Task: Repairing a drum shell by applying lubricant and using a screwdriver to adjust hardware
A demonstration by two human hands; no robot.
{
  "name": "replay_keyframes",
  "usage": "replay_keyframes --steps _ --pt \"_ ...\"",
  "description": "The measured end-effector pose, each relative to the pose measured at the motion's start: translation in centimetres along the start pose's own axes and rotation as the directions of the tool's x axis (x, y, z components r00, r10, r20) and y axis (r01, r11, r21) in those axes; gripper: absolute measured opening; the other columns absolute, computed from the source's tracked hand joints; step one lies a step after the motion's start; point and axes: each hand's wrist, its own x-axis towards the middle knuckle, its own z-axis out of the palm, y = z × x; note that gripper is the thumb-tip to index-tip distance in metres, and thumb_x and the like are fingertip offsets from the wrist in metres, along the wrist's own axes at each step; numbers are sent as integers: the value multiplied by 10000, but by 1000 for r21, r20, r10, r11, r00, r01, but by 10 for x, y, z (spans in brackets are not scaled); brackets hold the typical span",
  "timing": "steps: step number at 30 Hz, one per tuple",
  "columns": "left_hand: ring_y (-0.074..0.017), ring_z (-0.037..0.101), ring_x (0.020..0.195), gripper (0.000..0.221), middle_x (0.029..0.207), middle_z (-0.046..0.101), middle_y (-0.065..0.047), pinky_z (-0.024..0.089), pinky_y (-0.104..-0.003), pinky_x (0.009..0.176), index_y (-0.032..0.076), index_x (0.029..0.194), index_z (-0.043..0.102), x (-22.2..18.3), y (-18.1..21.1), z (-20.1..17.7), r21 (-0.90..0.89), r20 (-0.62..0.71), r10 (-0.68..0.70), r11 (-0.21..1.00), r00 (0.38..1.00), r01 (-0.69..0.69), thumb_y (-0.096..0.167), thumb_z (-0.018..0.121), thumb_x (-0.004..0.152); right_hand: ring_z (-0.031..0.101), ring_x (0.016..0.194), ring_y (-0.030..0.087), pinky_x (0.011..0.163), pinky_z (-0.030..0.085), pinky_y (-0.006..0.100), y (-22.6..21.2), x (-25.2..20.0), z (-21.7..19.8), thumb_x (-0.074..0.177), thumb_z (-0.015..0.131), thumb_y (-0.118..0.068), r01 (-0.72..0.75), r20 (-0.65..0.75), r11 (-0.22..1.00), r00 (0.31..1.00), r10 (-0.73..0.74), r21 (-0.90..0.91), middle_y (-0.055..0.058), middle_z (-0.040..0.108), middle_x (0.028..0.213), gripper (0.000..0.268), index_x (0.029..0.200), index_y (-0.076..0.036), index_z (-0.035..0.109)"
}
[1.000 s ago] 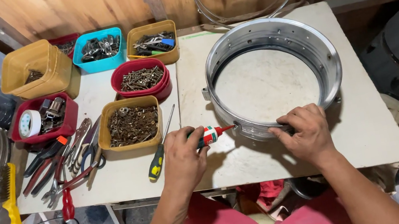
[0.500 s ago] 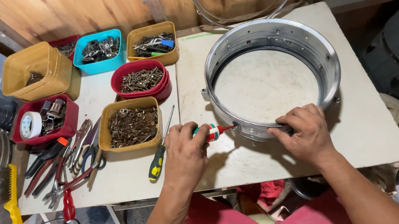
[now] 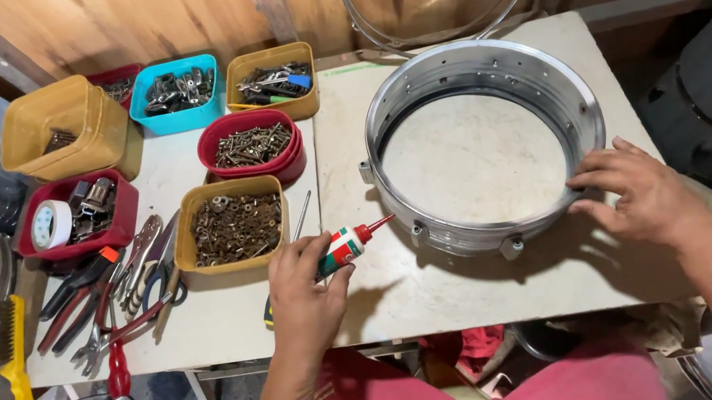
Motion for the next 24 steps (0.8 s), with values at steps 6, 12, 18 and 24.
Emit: replay_keyframes --steps 6,12,18,24 --pt "-383 679 1026 545 1068 721 -110 540 -475 924 165 1183 767 -2 6 8 -87 -112 36 995 993 -46 179 933 665 689 915 260 965 536 399 -63 9 43 725 864 -454 7 -193 1000 981 -6 6 -13 705 863 286 923 -266 781" --pt "-364 676 1051 547 1084 722 -86 541 -465 934 183 1178 774 -3 -1 9 -23 -79 56 998 995 -58 186 933 654 589 778 206 808 466 356 -150 27 77 779 848 -514 -81 -329 996 940 88 35 -74 632 774 255 893 -300 769" --pt "-372 670 1062 548 1078 719 -101 537 -467 945 174 1184 768 -5 -1 2 -12 -51 57 998 997 -58 174 929 661 594 814 212 811 464 370 -163 30 75 803 826 -486 -82 -323 996 943 85 22 -50 617 791 242 914 -283 757" --pt "-346 665 1074 530 1084 716 -74 535 -453 953 195 1175 768 -15 -11 3 -1 -19 40 999 999 -40 200 926 669 603 817 219 816 463 376 -164 31 73 823 812 -494 -88 -318 996 943 92 29 -50 618 790 244 913 -276 752"
